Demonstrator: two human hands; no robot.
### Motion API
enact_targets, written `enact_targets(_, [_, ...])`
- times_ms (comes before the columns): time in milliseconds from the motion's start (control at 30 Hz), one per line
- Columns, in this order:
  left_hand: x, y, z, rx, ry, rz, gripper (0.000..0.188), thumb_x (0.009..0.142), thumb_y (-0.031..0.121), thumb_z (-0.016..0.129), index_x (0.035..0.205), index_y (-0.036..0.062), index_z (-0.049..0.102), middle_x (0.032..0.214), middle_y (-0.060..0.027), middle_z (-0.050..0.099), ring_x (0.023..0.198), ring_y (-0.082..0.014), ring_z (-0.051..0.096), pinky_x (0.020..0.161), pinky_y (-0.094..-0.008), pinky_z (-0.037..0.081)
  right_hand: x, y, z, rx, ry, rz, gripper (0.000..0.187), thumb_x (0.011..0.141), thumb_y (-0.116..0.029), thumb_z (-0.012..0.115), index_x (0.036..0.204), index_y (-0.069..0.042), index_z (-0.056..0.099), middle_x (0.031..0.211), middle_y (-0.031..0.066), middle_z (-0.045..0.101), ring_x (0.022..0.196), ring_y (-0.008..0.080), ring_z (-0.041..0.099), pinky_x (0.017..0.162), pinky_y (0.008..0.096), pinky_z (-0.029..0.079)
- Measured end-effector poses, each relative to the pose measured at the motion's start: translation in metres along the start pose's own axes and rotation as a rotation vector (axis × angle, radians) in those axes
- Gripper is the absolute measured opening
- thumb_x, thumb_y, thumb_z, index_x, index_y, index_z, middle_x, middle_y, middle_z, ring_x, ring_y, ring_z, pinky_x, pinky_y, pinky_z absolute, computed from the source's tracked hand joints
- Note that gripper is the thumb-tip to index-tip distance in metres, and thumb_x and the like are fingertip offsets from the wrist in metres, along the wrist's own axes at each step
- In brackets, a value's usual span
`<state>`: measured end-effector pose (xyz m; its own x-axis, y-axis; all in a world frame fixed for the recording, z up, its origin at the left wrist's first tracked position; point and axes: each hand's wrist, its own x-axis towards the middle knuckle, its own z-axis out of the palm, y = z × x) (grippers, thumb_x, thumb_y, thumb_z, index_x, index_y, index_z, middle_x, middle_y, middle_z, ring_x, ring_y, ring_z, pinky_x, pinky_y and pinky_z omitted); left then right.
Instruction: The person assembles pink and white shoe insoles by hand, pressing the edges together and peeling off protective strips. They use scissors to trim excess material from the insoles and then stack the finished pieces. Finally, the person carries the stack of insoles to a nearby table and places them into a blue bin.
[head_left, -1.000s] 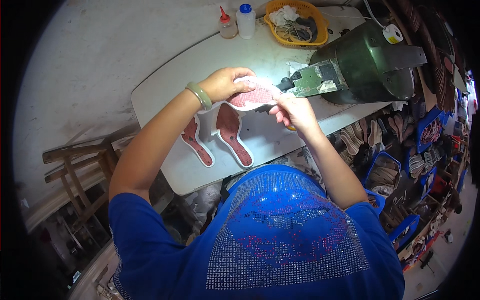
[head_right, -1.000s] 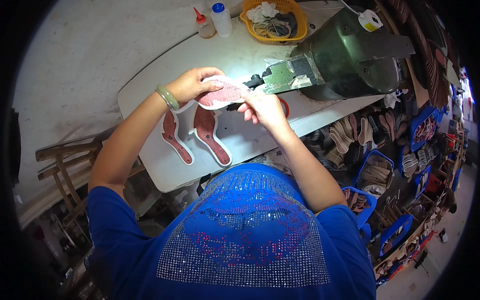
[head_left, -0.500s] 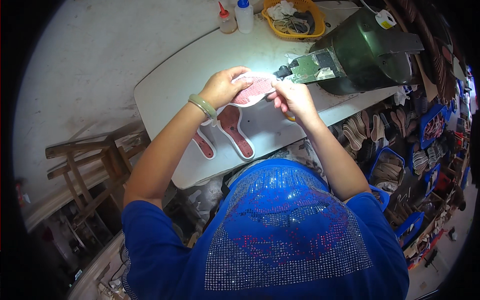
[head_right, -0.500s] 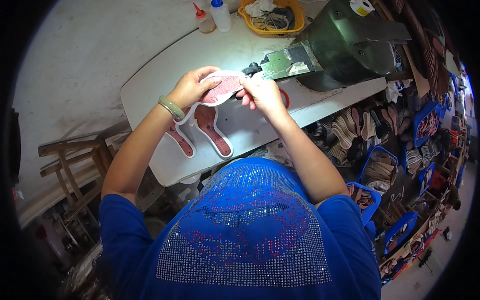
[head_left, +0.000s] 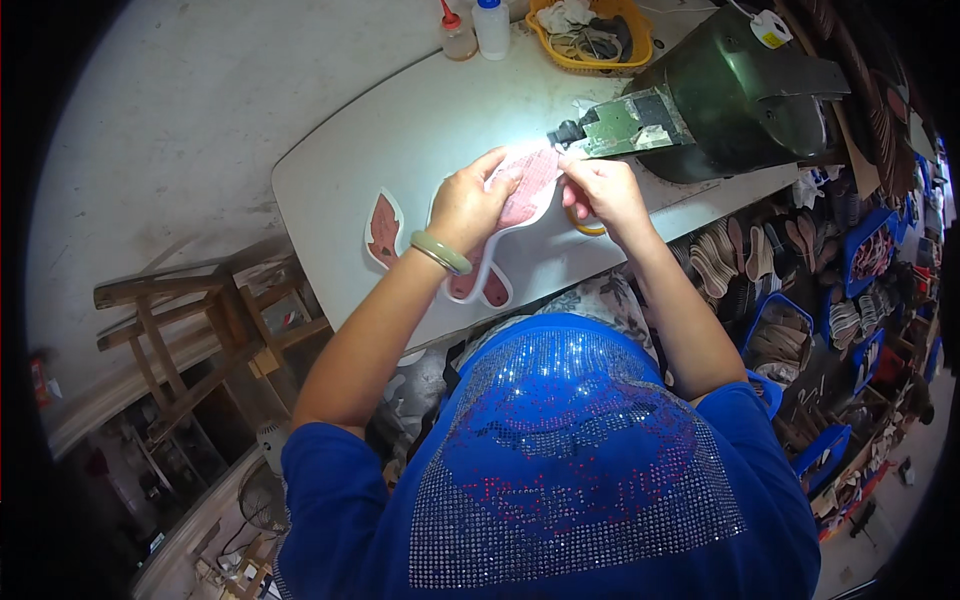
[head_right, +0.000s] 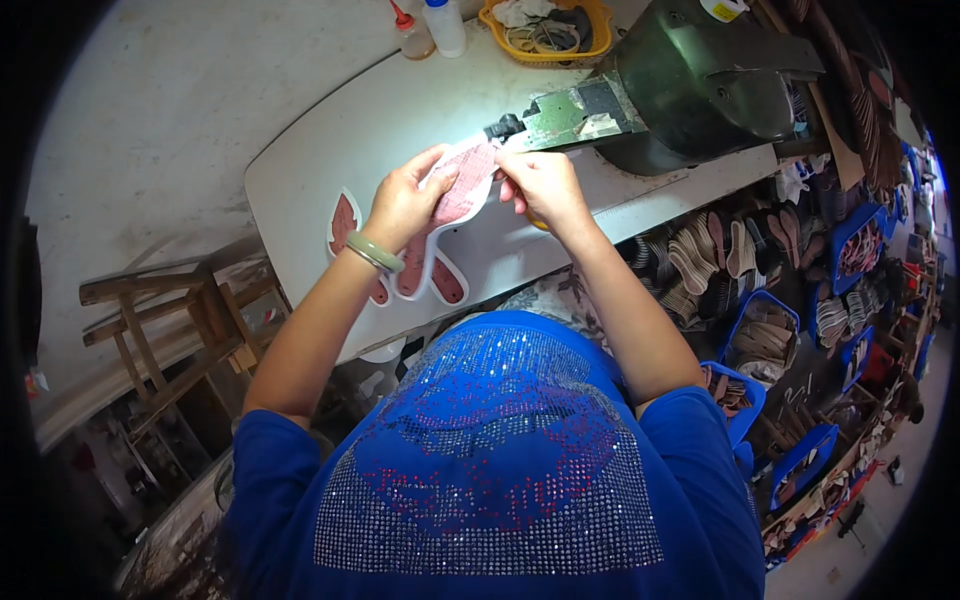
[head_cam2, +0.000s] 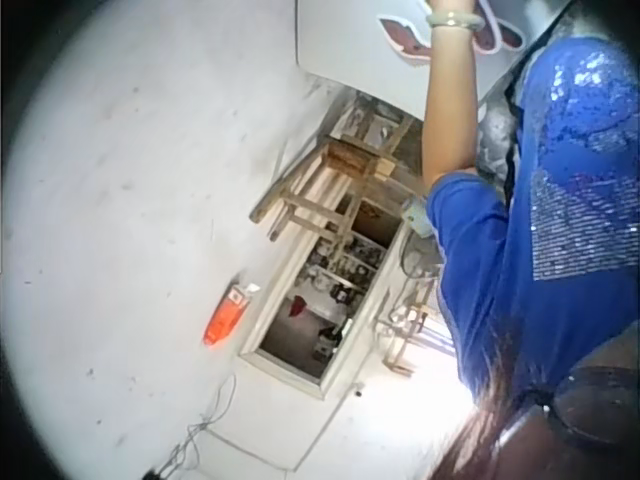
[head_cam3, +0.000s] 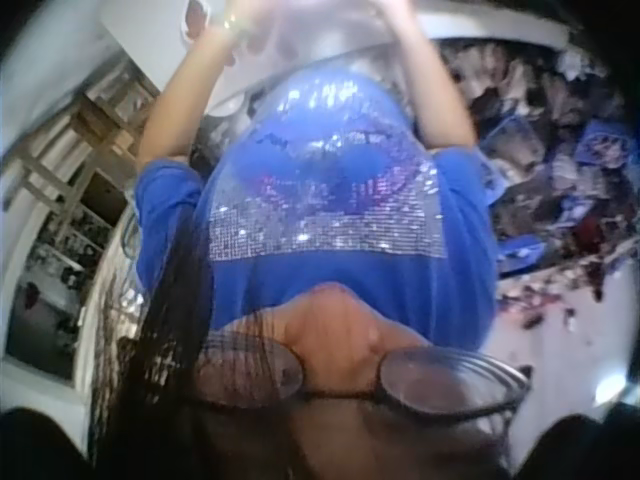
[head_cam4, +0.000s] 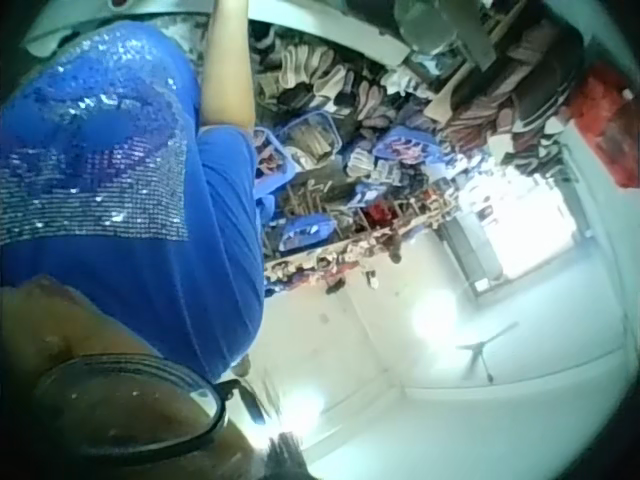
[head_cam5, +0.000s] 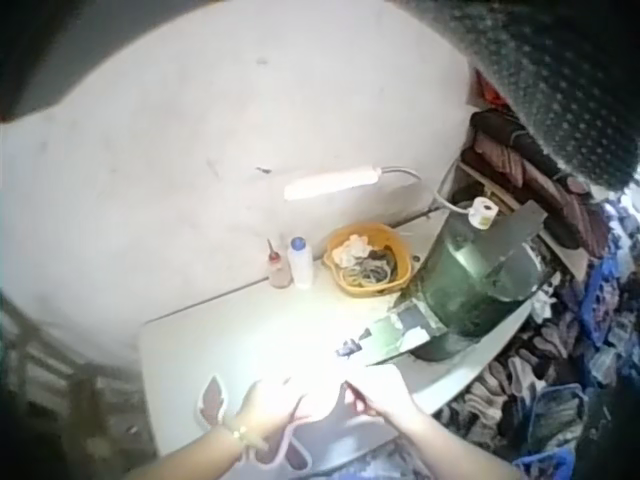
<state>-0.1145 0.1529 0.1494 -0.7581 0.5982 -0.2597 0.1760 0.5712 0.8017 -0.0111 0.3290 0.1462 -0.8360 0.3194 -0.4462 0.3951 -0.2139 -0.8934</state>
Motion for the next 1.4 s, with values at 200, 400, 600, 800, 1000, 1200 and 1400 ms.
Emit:
enact_targets(200, [-0.02,0.012,0.022,-0.061,0.097,-0.016,0.041,0.088,0.026,0.062,0.124,0.0072,0.057,0.102,-0.0145,0.069,0.091,-0.021,0.067,0.079,-0.0301,0.049,-0.039,0.04,0.007,0.061,-0.052,-0.088,0.031,0.094,-0.025,0.056,0.098,0.002,0.068,0.082,0.0076,0.069,0.076,0.0129,0.063,0.073,0.0258,0.049])
enact_targets(400, [-0.018,0.023,0.03,-0.033,0.112,-0.052,0.045,0.087,0.029,0.062,0.126,0.0069,0.054,0.099,-0.0155,0.069,0.089,-0.024,0.068,0.076,-0.0327,0.051,-0.06,0.07,0.029,0.138,-0.117,-0.001,0.017,0.087,-0.015,0.067,0.093,0.001,0.066,0.085,0.0,0.064,0.078,0.0051,0.055,0.072,0.0222,0.046])
enact_targets(600, [-0.004,0.013,0.031,-0.191,0.191,0.095,0.043,0.088,0.028,0.061,0.125,0.0071,0.055,0.099,-0.0149,0.069,0.088,-0.0219,0.068,0.075,-0.0322,0.051,-0.042,0.062,0.022,0.138,-0.102,-0.086,0.014,0.089,-0.015,0.065,0.091,-0.001,0.064,0.082,-0.003,0.061,0.076,0.0034,0.052,0.07,0.0207,0.044])
enact_targets(800, [0.005,0.018,0.022,-0.17,0.224,0.061,0.041,0.088,0.024,0.063,0.123,0.006,0.055,0.097,-0.0135,0.068,0.087,-0.0189,0.066,0.077,-0.0309,0.05,-0.031,0.069,0.017,0.211,-0.09,-0.097,0.016,0.089,-0.014,0.065,0.098,-0.001,0.065,0.087,-0.0049,0.062,0.079,0.0018,0.053,0.071,0.0176,0.044])
enact_targets(1000, [0.014,-0.008,0.02,-0.519,0.15,0.146,0.037,0.094,0.02,0.055,0.125,0.0002,0.052,0.109,-0.0089,0.065,0.096,-0.0155,0.063,0.084,-0.0282,0.049,-0.037,0.059,0.027,0.111,-0.103,-0.106,0.021,0.088,-0.012,0.065,0.105,0.0,0.065,0.093,-0.0009,0.065,0.084,0.0046,0.058,0.076,0.0203,0.046])
enact_targets(1200, [-0.04,-0.021,-0.003,-1.305,-0.335,-0.006,0.044,0.096,0.016,0.053,0.137,0.0066,0.042,0.123,-0.0045,0.057,0.111,-0.0128,0.055,0.095,-0.0286,0.044,-0.07,0.008,0.045,-0.224,-0.19,-0.351,0.022,0.084,-0.017,0.069,0.099,-0.001,0.066,0.082,0.0051,0.065,0.074,0.0103,0.06,0.068,0.0258,0.049])
enact_targets(1400, [-0.061,-0.048,-0.005,-1.482,-0.51,0.1,0.038,0.092,0.02,0.058,0.13,0.0182,0.051,0.113,-0.0004,0.058,0.105,-0.0149,0.057,0.091,-0.0333,0.048,-0.103,-0.032,0.075,-0.644,0.004,-0.624,0.026,0.08,-0.025,0.073,0.089,-0.003,0.062,0.074,0.008,0.061,0.056,0.0193,0.059,0.052,0.0293,0.048])
